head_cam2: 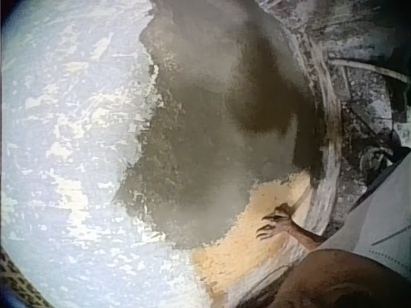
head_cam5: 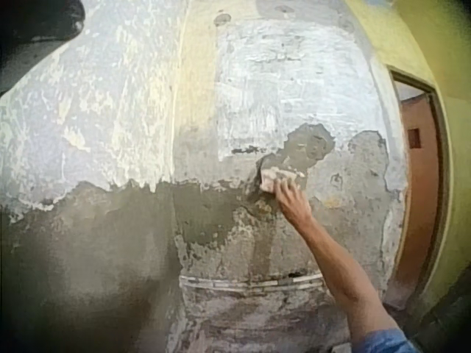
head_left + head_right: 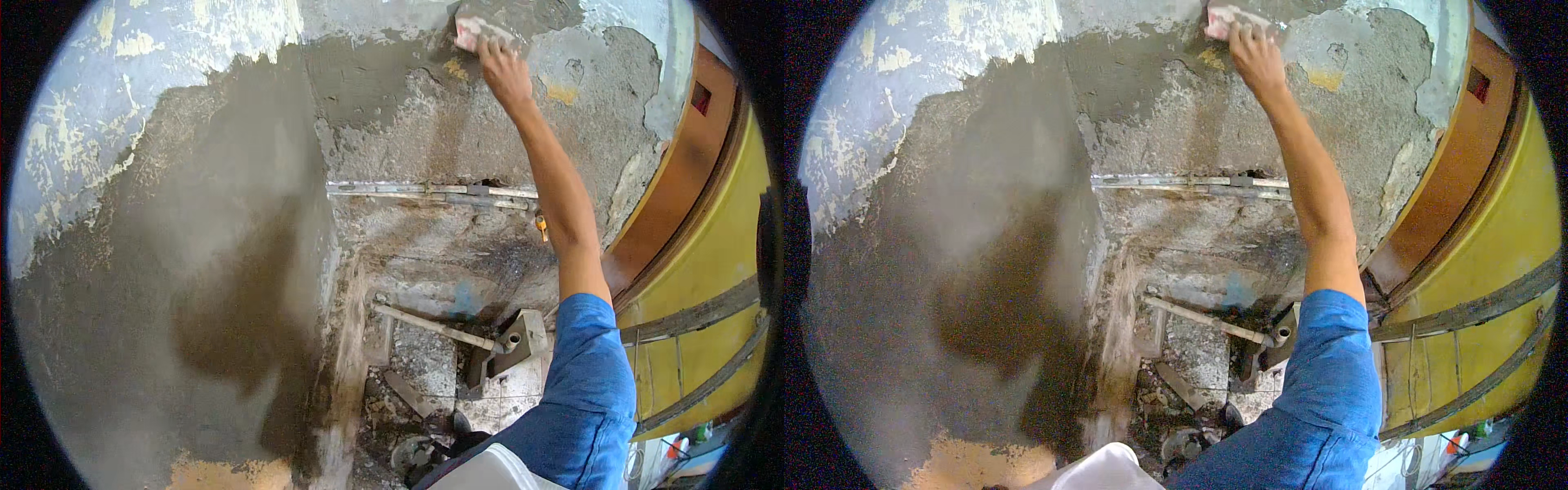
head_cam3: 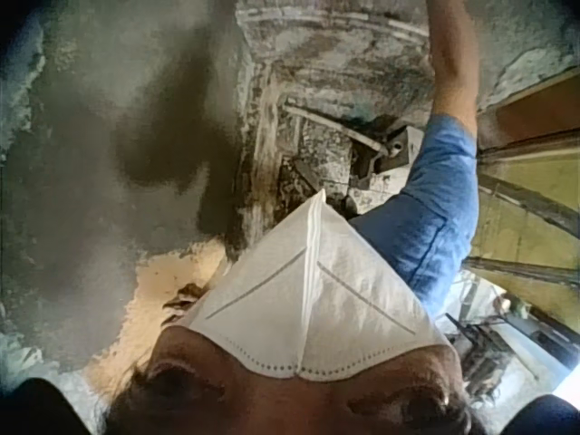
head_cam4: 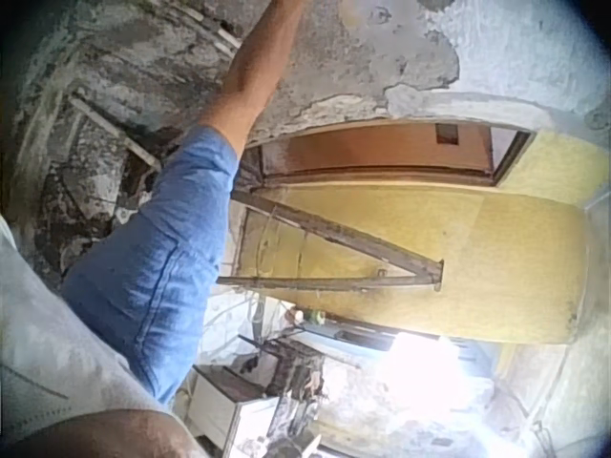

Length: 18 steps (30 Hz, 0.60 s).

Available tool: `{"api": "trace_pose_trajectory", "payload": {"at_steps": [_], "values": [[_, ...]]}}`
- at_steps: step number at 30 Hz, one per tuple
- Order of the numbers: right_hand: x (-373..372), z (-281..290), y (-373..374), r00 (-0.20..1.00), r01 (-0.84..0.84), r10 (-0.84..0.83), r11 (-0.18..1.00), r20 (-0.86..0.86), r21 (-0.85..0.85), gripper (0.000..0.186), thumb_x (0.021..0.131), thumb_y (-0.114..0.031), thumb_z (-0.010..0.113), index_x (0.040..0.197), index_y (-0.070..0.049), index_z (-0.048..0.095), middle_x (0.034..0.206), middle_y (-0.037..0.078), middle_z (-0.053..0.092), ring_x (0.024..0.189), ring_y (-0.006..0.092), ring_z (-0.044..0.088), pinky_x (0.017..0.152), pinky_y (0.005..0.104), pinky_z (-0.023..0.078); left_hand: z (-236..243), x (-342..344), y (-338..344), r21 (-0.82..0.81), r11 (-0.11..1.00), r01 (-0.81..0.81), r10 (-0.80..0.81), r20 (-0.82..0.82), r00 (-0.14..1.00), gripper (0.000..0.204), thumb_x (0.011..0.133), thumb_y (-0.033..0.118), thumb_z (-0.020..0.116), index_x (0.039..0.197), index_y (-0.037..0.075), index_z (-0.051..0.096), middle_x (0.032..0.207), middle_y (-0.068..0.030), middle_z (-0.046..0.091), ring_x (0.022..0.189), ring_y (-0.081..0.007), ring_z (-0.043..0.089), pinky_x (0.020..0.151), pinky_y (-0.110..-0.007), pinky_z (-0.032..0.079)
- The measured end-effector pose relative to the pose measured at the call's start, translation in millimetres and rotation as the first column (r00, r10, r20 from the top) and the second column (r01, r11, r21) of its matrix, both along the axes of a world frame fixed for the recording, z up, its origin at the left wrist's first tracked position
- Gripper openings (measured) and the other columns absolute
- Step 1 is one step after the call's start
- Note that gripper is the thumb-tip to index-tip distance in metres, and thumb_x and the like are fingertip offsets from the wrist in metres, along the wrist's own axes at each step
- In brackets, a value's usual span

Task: The person applies plaster or cement to a bathroom wall using a trowel and hawk, smoothing the material onto the surface.

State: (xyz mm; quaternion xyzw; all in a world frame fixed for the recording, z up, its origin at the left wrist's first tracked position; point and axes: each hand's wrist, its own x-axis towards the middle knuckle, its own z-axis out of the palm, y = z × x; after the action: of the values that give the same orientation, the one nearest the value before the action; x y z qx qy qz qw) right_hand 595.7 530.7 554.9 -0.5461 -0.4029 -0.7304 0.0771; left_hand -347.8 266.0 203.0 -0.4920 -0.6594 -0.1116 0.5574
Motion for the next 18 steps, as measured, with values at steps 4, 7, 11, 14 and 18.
{"api": "trace_pose_trajectory", "payload": {"at_steps": [4, 7, 11, 14, 18], "values": [[8.5, -74.7, 2.1, 0.948, 0.319, -0.318, 0.947, 0.033, -0.04, 0.052, 0.093, -0.021, 0.054, 0.139, 0.003, 0.053, 0.13, 0.02, 0.061, 0.119, 0.0412, 0.059, 0.098, 0.0516, 0.051, 19.1, 26.3, 11.1, 0.027, 0.998, 0.051, -0.05, -0.031, 0.998, 0.078, 0.101, 0.059, 0.033, 0.161, 0.011, 0.019, 0.16, -0.0379, 0.013, 0.14, -0.0662, 0.021, 0.106, -0.08, 0.021], [-12.3, -103.0, -2.7, 0.95, 0.309, -0.312, 0.942, -0.008, -0.128, 0.052, 0.094, -0.021, 0.052, 0.14, 0.004, 0.052, 0.132, 0.021, 0.06, 0.12, 0.0422, 0.059, 0.1, 0.0521, 0.051, 21.4, 24.5, 5.6, 0.032, 0.998, 0.061, -0.06, -0.026, 0.998, 0.076, 0.101, 0.057, 0.034, 0.161, 0.013, 0.019, 0.161, -0.0376, 0.012, 0.142, -0.0656, 0.019, 0.107, -0.079, 0.021], [-38.8, -97.4, -31.9, 0.989, -0.021, -0.016, 0.969, -0.146, -0.247, 0.053, 0.093, -0.006, 0.055, 0.145, -0.001, 0.048, 0.13, 0.022, 0.064, 0.106, 0.0324, 0.068, 0.077, 0.0396, 0.062, 12.4, 11.2, -0.8, 0.013, 0.999, 0.038, -0.038, 0.018, 0.999, 0.076, 0.101, 0.057, 0.035, 0.162, 0.015, 0.017, 0.161, -0.037, 0.01, 0.143, -0.0648, 0.016, 0.108, -0.078, 0.02], [-33.8, -50.0, -58.2, 0.992, 0.002, -0.038, 0.957, -0.118, -0.289, 0.059, 0.092, -0.002, 0.058, 0.149, -0.009, 0.045, 0.129, 0.019, 0.066, 0.1, 0.029, 0.071, 0.067, 0.0349, 0.064, 15.2, 18.0, 0.3, 0.012, 0.998, 0.059, -0.059, 0.024, 0.998, 0.076, 0.101, 0.057, 0.035, 0.162, 0.016, 0.017, 0.162, -0.0364, 0.009, 0.143, -0.0642, 0.016, 0.109, -0.078, 0.02], [-28.3, 68.9, -53.7, 0.992, -0.001, -0.03, 0.97, -0.124, -0.242, 0.061, 0.091, -0.006, 0.059, 0.15, -0.014, 0.044, 0.137, 0.015, 0.061, 0.104, 0.0272, 0.07, 0.072, 0.0353, 0.064, 20.9, 24.8, 4.3, 0.02, 0.997, 0.076, -0.076, 0.006, 0.997, 0.076, 0.101, 0.057, 0.034, 0.162, 0.016, 0.017, 0.163, -0.0354, 0.009, 0.144, -0.0633, 0.016, 0.109, -0.077, 0.02]]}}
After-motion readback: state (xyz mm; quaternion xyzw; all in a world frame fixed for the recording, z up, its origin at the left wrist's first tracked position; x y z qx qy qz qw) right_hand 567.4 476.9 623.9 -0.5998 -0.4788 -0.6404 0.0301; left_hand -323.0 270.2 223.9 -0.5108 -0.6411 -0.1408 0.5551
